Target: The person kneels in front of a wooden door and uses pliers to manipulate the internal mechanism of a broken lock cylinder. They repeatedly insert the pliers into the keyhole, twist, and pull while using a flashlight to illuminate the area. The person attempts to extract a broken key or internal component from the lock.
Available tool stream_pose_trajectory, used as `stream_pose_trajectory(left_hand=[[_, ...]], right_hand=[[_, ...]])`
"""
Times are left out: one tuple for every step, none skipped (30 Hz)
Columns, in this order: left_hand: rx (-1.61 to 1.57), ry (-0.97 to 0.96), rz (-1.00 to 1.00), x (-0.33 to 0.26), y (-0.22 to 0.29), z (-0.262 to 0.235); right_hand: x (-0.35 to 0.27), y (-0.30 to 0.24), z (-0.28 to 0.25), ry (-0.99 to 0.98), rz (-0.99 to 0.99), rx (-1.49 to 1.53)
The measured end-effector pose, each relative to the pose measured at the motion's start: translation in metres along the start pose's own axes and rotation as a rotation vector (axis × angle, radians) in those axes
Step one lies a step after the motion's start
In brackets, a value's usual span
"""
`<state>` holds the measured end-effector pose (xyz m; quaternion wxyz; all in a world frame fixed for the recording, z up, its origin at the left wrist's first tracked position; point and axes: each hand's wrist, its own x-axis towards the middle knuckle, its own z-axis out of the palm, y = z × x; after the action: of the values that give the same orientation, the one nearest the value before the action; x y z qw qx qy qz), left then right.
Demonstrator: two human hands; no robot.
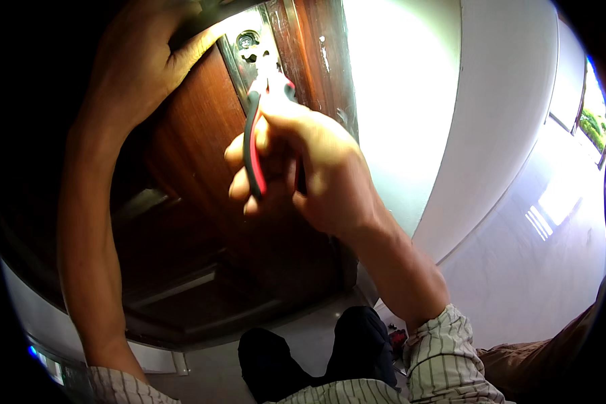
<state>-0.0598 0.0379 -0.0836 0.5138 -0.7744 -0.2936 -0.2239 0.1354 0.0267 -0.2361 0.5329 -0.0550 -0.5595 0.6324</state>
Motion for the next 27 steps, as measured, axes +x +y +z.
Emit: stream_pose_trajectory(left_hand=[[-0.01, -0.007, -0.012, 0.001, 0.003, 0.001], [-0.019, -0.014, -0.026, 0.003, 0.005, 0.001], [-0.026, -0.023, -0.04, 0.004, 0.007, 0.001], [-0.024, -0.022, -0.034, 0.004, 0.007, 0.001], [-0.022, -0.021, -0.028, 0.005, 0.007, 0.001], [-0.018, -0.021, -0.022, 0.005, 0.007, 0.001], [-0.015, -0.02, -0.011, 0.005, 0.005, 0.002], [-0.012, -0.019, 0.0, 0.004, 0.003, 0.002], [-0.009, -0.019, 0.01, 0.003, 0.002, 0.003], [-0.011, -0.02, 0.002, 0.003, 0.003, 0.003], [-0.012, -0.022, -0.006, 0.004, 0.005, 0.003], [-0.014, -0.023, -0.014, 0.005, 0.006, 0.004], [-0.018, -0.034, -0.032, 0.003, 0.004, 0.001], [-0.023, -0.045, -0.051, 0.002, 0.002, 0.0], [-0.026, -0.056, -0.069, 0.001, 0.0, -0.001], [-0.017, -0.031, -0.063, 0.0, 0.0, 0.002], [-0.008, -0.006, -0.057, -0.001, -0.001, 0.006], [0.003, 0.018, -0.051, -0.002, -0.002, 0.011], [0.095, 0.115, 0.023, -0.007, -0.01, 0.013], [0.076, 0.075, -0.005, -0.002, -0.003, 0.006], [0.055, 0.035, -0.032, 0.006, 0.006, -0.003], [0.026, -0.003, -0.06, 0.012, 0.015, -0.007], [-0.031, -0.038, -0.107, 0.014, 0.012, -0.008], [-0.029, -0.028, -0.116, 0.016, 0.01, -0.009], [-0.033, -0.019, -0.125, 0.018, 0.008, -0.008], [-0.032, -0.008, -0.138, 0.011, 0.014, -0.007], [-0.021, 0.034, -0.095, 0.003, 0.018, -0.004]], right_hand=[[-0.006, -0.001, -0.001, -0.027, 0.073, 0.052], [-0.011, -0.002, -0.004, -0.094, 0.164, 0.052], [-0.016, -0.003, 0.001, -0.047, 0.187, 0.072], [-0.02, -0.003, 0.006, 0.0, 0.209, 0.094], [-0.02, -0.002, 0.004, -0.041, 0.22, 0.079], [-0.019, 0.0, 0.002, -0.089, 0.217, 0.087], [-0.016, 0.002, 0.0, -0.135, 0.215, 0.095], [-0.014, 0.001, 0.001, -0.182, 0.213, 0.103], [-0.017, -0.002, 0.007, -0.144, 0.225, 0.252], [-0.017, 0.0, 0.005, -0.206, 0.167, 0.241], [-0.014, 0.002, 0.005, -0.213, 0.133, 0.238], [-0.011, 0.005, 0.006, -0.22, 0.098, 0.234], [-0.008, 0.005, 0.012, -0.205, 0.113, 0.305], [-0.005, 0.004, 0.018, -0.19, 0.128, 0.377], [-0.002, 0.003, 0.023, -0.175, 0.144, 0.449], [0.001, 0.001, 0.024, -0.134, 0.143, 0.463], [0.003, 0.0, 0.02, -0.119, 0.098, 0.462], [0.003, -0.001, 0.017, -0.105, 0.052, 0.461], [0.007, 0.001, 0.026, -0.005, -0.1, 0.245], [0.01, -0.001, 0.021, 0.028, -0.013, 0.352], [0.011, 0.001, 0.017, 0.022, -0.159, 0.164], [0.012, 0.0, 0.011, 0.034, -0.227, 0.083], [0.015, -0.002, 0.006, -0.008, -0.217, 0.15], [0.02, -0.008, 0.0, -0.09, -0.114, 0.326], [0.022, -0.014, -0.004, -0.152, -0.026, 0.43], [0.018, -0.019, -0.005, -0.164, 0.103, 0.536], [0.012, -0.02, -0.004, -0.053, 0.192, 0.547]])
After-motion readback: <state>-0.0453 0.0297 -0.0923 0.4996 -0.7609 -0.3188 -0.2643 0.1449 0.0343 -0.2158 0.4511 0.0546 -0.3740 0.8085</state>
